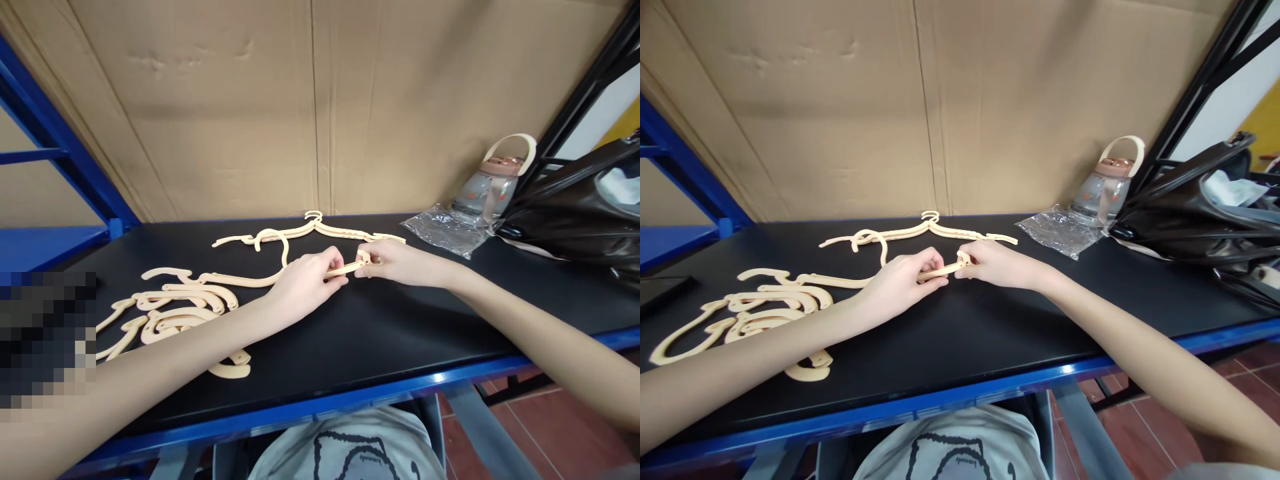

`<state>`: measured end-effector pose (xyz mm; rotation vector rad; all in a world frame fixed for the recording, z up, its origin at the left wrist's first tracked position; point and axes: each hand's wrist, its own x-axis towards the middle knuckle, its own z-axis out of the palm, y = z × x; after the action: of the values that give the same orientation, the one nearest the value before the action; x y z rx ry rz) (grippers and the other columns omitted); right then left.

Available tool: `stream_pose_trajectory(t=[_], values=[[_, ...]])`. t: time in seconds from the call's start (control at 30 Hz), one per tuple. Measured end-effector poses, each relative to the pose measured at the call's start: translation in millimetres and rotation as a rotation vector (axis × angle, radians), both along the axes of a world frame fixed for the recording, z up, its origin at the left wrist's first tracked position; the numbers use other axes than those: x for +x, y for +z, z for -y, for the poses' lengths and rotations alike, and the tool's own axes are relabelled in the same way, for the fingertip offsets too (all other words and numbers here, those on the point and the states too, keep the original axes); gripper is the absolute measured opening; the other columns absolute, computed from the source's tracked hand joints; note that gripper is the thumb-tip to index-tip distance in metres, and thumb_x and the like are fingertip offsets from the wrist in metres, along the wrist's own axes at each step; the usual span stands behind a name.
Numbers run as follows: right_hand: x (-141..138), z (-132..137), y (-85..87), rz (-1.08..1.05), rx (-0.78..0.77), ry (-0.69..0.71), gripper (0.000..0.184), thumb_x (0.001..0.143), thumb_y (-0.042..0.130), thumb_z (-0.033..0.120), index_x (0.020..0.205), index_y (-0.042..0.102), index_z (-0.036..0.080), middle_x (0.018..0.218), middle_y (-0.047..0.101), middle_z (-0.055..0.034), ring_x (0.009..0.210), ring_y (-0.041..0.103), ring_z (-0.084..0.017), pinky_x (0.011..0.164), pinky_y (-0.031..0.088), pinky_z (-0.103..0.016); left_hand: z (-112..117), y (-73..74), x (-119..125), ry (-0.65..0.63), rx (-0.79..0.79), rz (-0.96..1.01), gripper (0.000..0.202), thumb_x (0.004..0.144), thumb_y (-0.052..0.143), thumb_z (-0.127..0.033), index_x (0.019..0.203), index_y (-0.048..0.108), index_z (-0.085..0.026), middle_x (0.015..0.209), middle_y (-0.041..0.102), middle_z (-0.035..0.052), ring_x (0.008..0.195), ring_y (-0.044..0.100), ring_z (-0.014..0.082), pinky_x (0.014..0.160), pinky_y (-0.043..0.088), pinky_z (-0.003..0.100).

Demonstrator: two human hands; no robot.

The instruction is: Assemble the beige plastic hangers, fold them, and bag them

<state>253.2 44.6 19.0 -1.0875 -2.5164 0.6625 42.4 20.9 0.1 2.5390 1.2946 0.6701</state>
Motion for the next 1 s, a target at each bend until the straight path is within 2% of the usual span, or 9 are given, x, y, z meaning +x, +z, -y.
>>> stream_pose_trajectory(t=[0.17, 0.3, 0.4, 0.47, 0.57, 0.67, 0.8, 1.0], values=[[2, -2, -0.1, -0.002, 0.002, 0.034, 0.025, 0.089, 0.052, 0.036, 0.073, 0.051, 0.018, 0.072, 0.055, 0.0018, 0.066, 0.046, -0.012, 0.059, 0.032, -0.025, -7, -4.4, 15, -0.093, -0.083, 0.182, 0.012, 0.086, 0.050, -0.012, 0.091, 0.056, -0.022, 0.090, 0.071, 0.0009, 0.086, 0.067, 0.0196, 0.074, 0.050, 0.031], [1, 2, 3.7, 0.032, 0.079, 0.012, 0.023, 0.089, 0.053, 0.034, 0.072, 0.049, 0.019, 0.067, 0.051, 0.0034, 0.062, 0.043, -0.011, 0.057, 0.029, -0.024, -11, -9.5, 17, -0.143, -0.208, 0.371, 0.008, 0.085, 0.052, -0.014, 0.087, 0.057, -0.019, 0.081, 0.069, 0.0010, 0.080, 0.067, 0.0173, 0.078, 0.052, 0.031], [3, 6, 8.9, 0.041, 0.080, 0.003, 0.007, 0.092, 0.043, 0.023, 0.092, 0.049, 0.019, 0.073, 0.056, 0.0026, 0.066, 0.048, -0.013, 0.062, 0.035, -0.026, -12, -10.6, 16, -0.172, -0.269, 0.453, 0.005, 0.086, 0.053, -0.021, 0.086, 0.057, -0.018, 0.081, 0.066, 0.0019, 0.074, 0.064, 0.0154, 0.074, 0.053, 0.030], [6, 8, 11.0, 0.036, 0.060, -0.006, 0.010, 0.093, 0.036, 0.017, 0.098, 0.044, 0.020, 0.078, 0.059, 0.0012, 0.070, 0.051, -0.014, 0.067, 0.038, -0.027, -10, -9.6, 15, -0.180, -0.274, 0.474, 0.005, 0.087, 0.053, -0.021, 0.086, 0.057, -0.017, 0.083, 0.065, 0.0024, 0.074, 0.063, 0.0149, 0.074, 0.052, 0.030], [9, 9, 11.7, 0.040, 0.087, 0.004, 0.014, 0.097, 0.030, 0.019, 0.090, 0.042, 0.021, 0.083, 0.060, -0.0014, 0.073, 0.052, -0.014, 0.069, 0.040, -0.028, -8, -7.8, 14, -0.181, -0.253, 0.478, 0.005, 0.087, 0.051, -0.019, 0.086, 0.056, -0.018, 0.083, 0.064, 0.0021, 0.074, 0.062, 0.0148, 0.077, 0.052, 0.031], [9, 10, 12.9, 0.078, 0.158, 0.011, 0.016, 0.097, 0.032, 0.019, 0.090, 0.046, 0.020, 0.086, 0.061, -0.0027, 0.073, 0.053, -0.015, 0.068, 0.039, -0.028, -9, -8.1, 12, -0.186, -0.235, 0.479, 0.009, 0.088, 0.049, -0.019, 0.086, 0.057, -0.018, 0.082, 0.064, 0.0019, 0.074, 0.061, 0.0149, 0.076, 0.052, 0.031], [4, 17, 18.2, 0.149, 0.252, -0.035, 0.015, 0.096, 0.034, 0.017, 0.085, 0.044, 0.020, 0.079, 0.059, -0.0008, 0.066, 0.051, -0.014, 0.064, 0.035, -0.027, -12, -9.6, 11, -0.160, -0.260, 0.525, 0.011, 0.087, 0.050, -0.019, 0.089, 0.061, -0.018, 0.081, 0.064, 0.0021, 0.075, 0.062, 0.0157, 0.072, 0.052, 0.030], [-1, 21, 20.4, 0.230, 0.290, -0.095, 0.023, 0.099, 0.032, 0.021, 0.077, 0.040, 0.021, 0.076, 0.056, -0.0021, 0.065, 0.050, -0.014, 0.062, 0.033, -0.027, -11, -7.5, 13, -0.149, -0.314, 0.631, 0.007, 0.082, 0.056, -0.016, 0.084, 0.062, -0.016, 0.078, 0.063, 0.0012, 0.071, 0.060, 0.0143, 0.069, 0.050, 0.028]])
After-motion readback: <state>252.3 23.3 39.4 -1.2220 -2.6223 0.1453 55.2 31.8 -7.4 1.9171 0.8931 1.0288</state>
